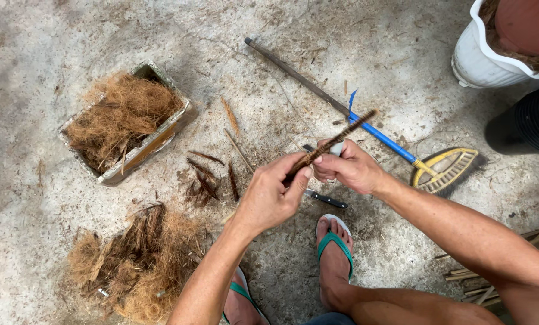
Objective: The person is weaving coconut coir fibers onto a thin wooden stick to create a small broom. They use a cylindrical tool to help wrap and secure the fibers tightly around the stick.
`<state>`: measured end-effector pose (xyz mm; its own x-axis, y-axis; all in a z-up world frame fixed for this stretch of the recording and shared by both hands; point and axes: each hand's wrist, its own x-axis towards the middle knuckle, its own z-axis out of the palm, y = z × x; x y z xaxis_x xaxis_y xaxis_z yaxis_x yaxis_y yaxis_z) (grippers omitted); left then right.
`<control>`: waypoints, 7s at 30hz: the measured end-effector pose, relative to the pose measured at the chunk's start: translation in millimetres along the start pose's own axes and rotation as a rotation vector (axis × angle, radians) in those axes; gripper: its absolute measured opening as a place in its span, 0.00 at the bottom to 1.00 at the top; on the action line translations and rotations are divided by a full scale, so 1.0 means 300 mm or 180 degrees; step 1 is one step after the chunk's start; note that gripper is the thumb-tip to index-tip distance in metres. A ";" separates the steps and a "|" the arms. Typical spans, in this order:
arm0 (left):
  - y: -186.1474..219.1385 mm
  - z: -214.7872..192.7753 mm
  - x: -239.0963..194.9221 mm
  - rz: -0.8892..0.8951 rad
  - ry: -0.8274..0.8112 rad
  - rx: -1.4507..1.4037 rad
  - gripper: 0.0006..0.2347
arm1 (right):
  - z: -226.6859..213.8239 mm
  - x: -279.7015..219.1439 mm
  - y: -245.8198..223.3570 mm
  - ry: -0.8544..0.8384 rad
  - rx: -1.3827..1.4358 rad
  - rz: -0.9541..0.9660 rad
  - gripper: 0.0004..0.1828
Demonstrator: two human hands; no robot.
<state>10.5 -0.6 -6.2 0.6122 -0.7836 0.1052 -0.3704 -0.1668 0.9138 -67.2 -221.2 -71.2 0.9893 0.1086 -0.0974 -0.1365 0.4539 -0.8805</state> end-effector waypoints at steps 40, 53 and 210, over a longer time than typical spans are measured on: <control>-0.055 0.028 -0.016 0.1596 -0.0100 0.2085 0.08 | 0.090 0.081 -0.320 -0.1025 -0.4369 -0.1269 0.13; -0.032 -0.010 0.016 -0.0027 0.0338 0.0079 0.03 | -0.044 0.075 -0.064 0.0079 -0.1119 0.0245 0.20; 0.109 -0.129 0.175 0.0259 -0.0252 -0.3950 0.12 | 0.371 0.154 -0.552 0.0417 -0.2159 -0.0710 0.14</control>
<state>57.6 -23.9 44.3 0.5587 -0.8063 0.1941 0.5306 0.5274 0.6636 -4.6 -192.9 121.8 0.9937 -0.0487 0.1007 0.0891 -0.2001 -0.9757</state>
